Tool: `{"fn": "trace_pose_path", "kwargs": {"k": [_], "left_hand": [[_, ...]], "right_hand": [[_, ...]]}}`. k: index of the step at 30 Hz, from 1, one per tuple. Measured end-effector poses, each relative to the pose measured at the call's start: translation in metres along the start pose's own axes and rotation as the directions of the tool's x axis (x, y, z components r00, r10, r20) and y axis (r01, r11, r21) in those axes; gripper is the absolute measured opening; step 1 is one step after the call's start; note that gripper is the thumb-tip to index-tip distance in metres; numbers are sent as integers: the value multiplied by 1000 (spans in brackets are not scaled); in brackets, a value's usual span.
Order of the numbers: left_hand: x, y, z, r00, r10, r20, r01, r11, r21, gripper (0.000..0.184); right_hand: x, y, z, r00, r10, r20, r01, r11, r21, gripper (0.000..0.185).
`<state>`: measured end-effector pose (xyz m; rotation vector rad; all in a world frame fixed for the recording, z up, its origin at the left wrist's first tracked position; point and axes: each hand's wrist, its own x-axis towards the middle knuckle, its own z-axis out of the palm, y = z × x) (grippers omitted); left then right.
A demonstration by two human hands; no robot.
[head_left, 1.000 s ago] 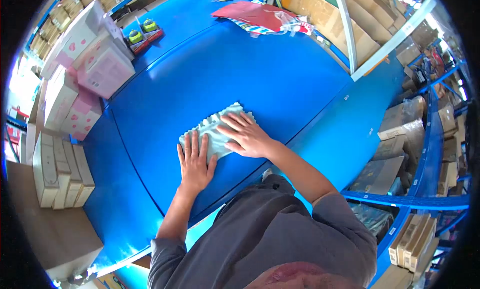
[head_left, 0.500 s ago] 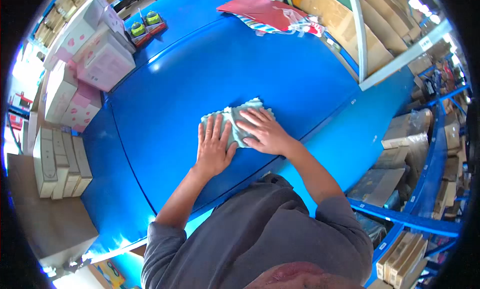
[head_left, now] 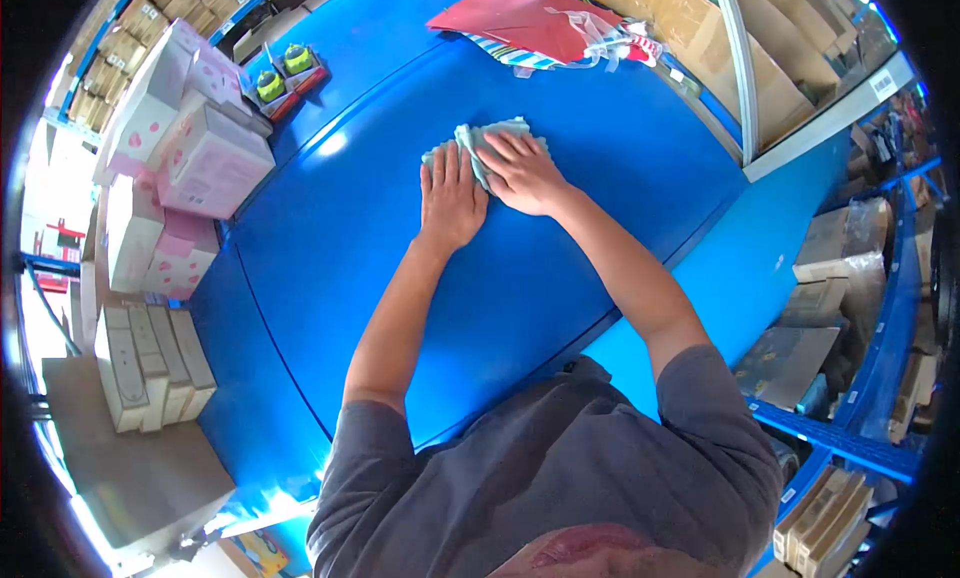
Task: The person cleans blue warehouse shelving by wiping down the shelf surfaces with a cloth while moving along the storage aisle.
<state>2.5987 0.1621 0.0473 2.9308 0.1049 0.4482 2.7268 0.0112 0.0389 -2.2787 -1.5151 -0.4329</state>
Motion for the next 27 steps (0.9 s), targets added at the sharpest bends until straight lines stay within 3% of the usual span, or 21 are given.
{"fn": "trace_pose_path", "kwargs": {"k": [3, 14, 18, 23, 27], "left_hand": [[37, -13, 9, 997, -68, -40, 70, 997, 38, 62], [111, -66, 41, 996, -70, -46, 74, 994, 80, 62], [124, -79, 49, 1000, -12, -6, 13, 976, 219, 63], [131, -71, 37, 982, -155, 112, 142, 983, 117, 63], [122, -58, 34, 981, -176, 75, 166, 978, 125, 64]], "right_hand": [[31, 20, 20, 998, 50, -27, -52, 996, -68, 47], [88, 53, 32, 991, 135, -22, -136, 989, -55, 48], [93, 52, 33, 981, 193, -12, -194, 980, -50, 48], [94, 50, 26, 975, 220, 34, -218, 975, -37, 49], [88, 48, 31, 965, 256, 48, -250, 962, -105, 50]]}}
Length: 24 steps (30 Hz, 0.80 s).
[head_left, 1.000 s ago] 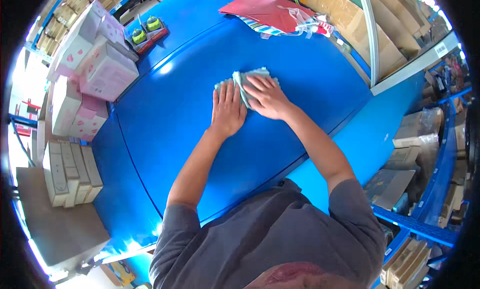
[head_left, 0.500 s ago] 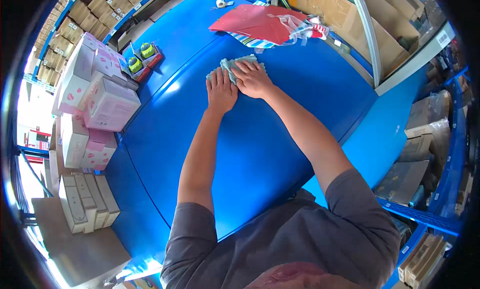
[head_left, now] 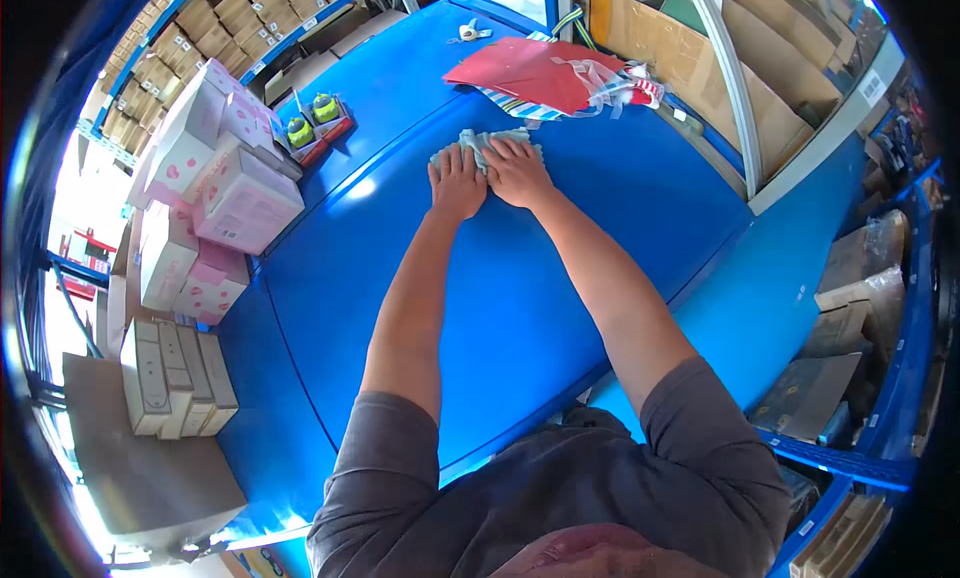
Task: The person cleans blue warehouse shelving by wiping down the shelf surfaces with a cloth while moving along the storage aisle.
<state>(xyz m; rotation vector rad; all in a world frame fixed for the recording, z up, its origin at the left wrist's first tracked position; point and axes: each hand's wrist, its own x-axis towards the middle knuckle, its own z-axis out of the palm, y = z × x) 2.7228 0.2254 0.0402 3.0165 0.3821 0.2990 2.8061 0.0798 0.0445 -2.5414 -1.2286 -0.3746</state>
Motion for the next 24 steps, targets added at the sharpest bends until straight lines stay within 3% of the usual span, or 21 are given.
{"fn": "trace_pose_path", "kwargs": {"k": [2, 6, 12, 16, 24], "left_hand": [[-9, 3, -3, 1000, -22, -16, 21, 1000, -3, 64], [-46, 7, -6, 997, 22, -72, -24, 999, -26, 64], [-102, 19, -5, 984, 75, -164, -77, 997, -6, 64], [-148, 29, -18, 964, 142, -227, -153, 988, -34, 65], [-228, 55, -40, 965, 222, -142, -233, 970, -67, 67]], "right_hand": [[-5, -4, -1, 1000, -1, 8, 1, 1000, -24, 51], [-33, -20, -5, 985, 172, -5, -172, 985, -4, 54], [-87, -41, -36, 980, 166, 106, -163, 986, -34, 58], [-123, -46, -43, 995, 87, 58, -85, 996, -33, 59], [-209, -68, -63, 996, 73, -55, -74, 997, -12, 56]]}}
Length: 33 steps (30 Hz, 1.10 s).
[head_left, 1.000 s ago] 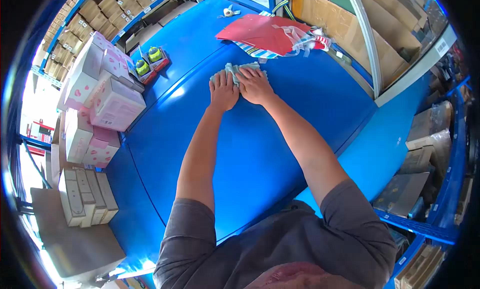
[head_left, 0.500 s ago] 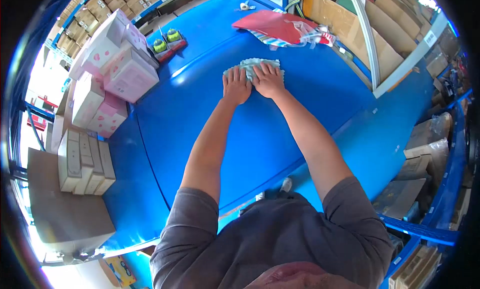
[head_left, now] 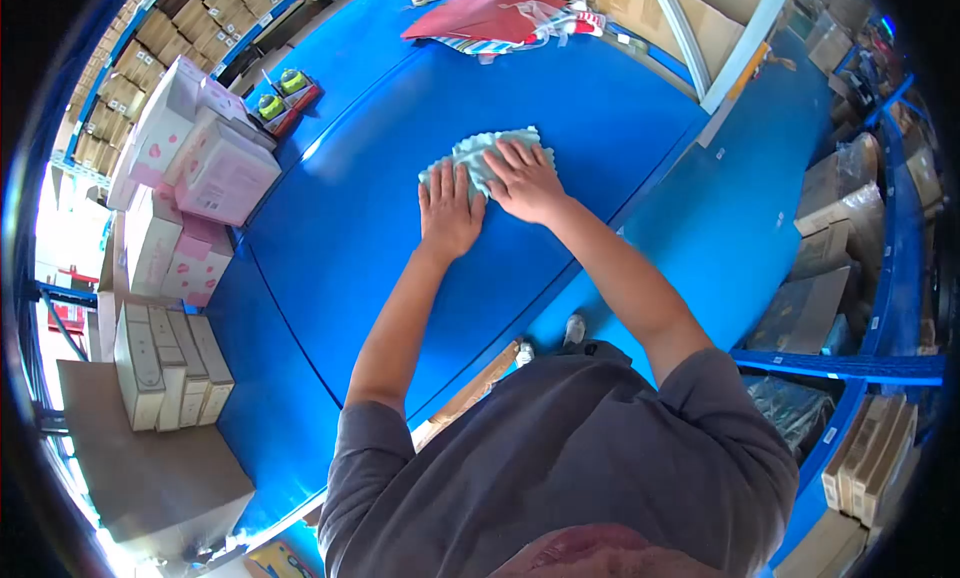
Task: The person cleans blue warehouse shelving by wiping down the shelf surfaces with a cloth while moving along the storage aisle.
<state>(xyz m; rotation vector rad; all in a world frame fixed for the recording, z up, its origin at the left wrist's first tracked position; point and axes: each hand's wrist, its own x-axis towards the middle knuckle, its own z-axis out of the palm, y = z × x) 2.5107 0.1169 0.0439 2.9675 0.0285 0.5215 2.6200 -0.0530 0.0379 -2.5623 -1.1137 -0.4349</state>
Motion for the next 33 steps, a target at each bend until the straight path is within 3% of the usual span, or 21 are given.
{"fn": "trace_pose_path", "kwargs": {"k": [2, 7, 18, 22, 28, 33], "left_hand": [[-21, 16, -8, 999, 40, -22, -40, 999, -14, 68], [-66, 58, -39, 992, 52, 116, -44, 996, -77, 66], [-45, 90, -33, 981, 159, 110, -151, 985, -80, 66], [-5, 103, -5, 969, 244, 34, -239, 965, -109, 65], [70, 141, 33, 920, 378, 107, -365, 923, -122, 63], [142, 183, 76, 895, 446, -7, -439, 877, -194, 62]], "right_hand": [[-23, -6, -9, 997, -27, -68, 27, 1000, -1, 55], [-75, -23, -54, 990, -54, -128, 62, 996, 60, 52], [-82, -8, -62, 995, -87, -49, 93, 988, 125, 49], [-74, 32, -60, 997, -31, -75, 35, 998, 54, 48], [-74, 114, -66, 991, 103, -83, -103, 995, 10, 48], [-65, 191, -67, 963, 208, -171, -217, 976, -36, 48]]}}
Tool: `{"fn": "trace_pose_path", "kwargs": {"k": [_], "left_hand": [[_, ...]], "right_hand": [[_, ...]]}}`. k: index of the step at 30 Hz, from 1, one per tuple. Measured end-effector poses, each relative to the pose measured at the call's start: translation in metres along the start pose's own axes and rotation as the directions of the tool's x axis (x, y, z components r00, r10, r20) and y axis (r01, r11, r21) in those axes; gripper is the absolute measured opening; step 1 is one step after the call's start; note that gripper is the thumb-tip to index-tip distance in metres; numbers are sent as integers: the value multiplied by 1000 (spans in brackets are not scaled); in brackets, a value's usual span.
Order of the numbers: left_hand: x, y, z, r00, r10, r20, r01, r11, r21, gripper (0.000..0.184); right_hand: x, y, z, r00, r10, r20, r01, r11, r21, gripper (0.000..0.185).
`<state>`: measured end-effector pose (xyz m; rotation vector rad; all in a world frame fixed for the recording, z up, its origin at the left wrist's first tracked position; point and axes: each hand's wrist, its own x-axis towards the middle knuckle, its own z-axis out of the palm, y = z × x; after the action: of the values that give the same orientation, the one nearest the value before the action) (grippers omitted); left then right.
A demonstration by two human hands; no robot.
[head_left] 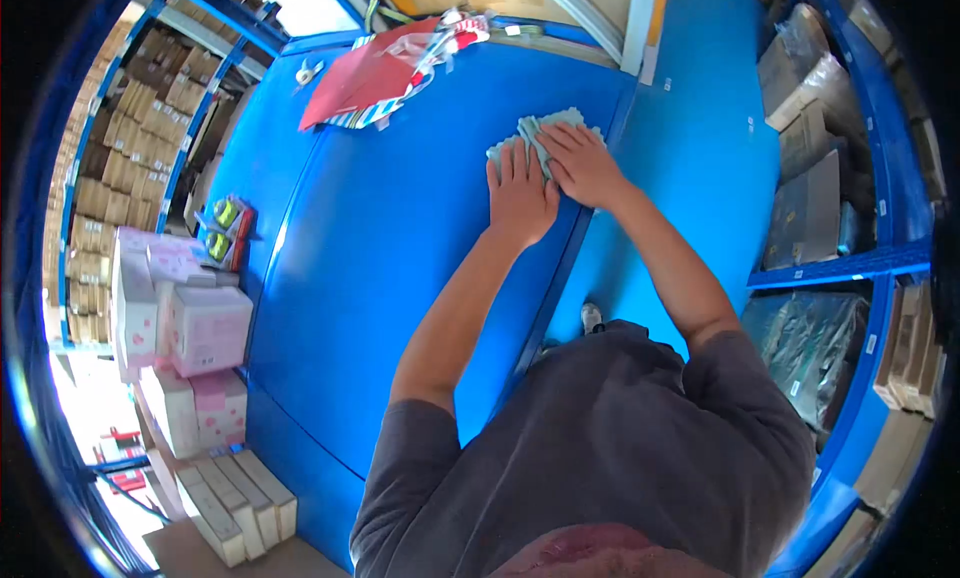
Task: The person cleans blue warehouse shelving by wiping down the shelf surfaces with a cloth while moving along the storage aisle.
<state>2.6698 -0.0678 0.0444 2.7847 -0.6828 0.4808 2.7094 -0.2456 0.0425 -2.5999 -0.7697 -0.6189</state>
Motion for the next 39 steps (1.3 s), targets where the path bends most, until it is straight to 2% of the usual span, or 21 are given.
{"fn": "trace_pose_path", "kwargs": {"k": [4, 7, 9, 14, 17, 19, 22, 29, 36, 37, 39], "left_hand": [[57, -5, 25, 998, -10, -65, 11, 1000, 15, 61], [94, -13, 43, 998, 8, -67, -7, 1000, 7, 62], [110, -25, 53, 997, -12, -71, 13, 1000, 18, 62], [147, -39, 60, 1000, -20, -22, 21, 999, 36, 63], [157, -46, 66, 999, -24, -35, 25, 999, 20, 63], [158, -49, 71, 999, -36, -25, 37, 999, 35, 63], [157, -50, 74, 998, -53, -26, 53, 999, 5, 63], [123, -47, 65, 994, -101, 34, 99, 994, 54, 64], [58, -30, 35, 992, -124, -25, 125, 989, 72, 66], [44, -25, 30, 985, -168, -30, 170, 982, 82, 66], [20, -18, 20, 986, -164, -2, 164, 986, 34, 65]], "right_hand": [[29, 47, -3, 998, 45, 42, -43, 998, -50, 48], [47, 78, 6, 994, 106, 11, -105, 990, -90, 49], [63, 87, 2, 982, 178, 71, -169, 979, -116, 51], [87, 109, 20, 970, 229, 80, -210, 958, -194, 52], [95, 117, 30, 982, 186, -31, -186, 939, -290, 53], [98, 112, 25, 945, 300, 133, -263, 934, -241, 55], [99, 108, 20, 941, 297, 161, -249, 932, -264, 55], [78, 88, 34, 954, 299, -6, -293, 928, -231, 57], [41, 51, 43, 986, 166, -31, -168, 952, -256, 55], [34, 41, 43, 991, 130, -11, -129, 963, -238, 55], [21, 21, 40, 987, 150, -57, -160, 956, -247, 54]]}}
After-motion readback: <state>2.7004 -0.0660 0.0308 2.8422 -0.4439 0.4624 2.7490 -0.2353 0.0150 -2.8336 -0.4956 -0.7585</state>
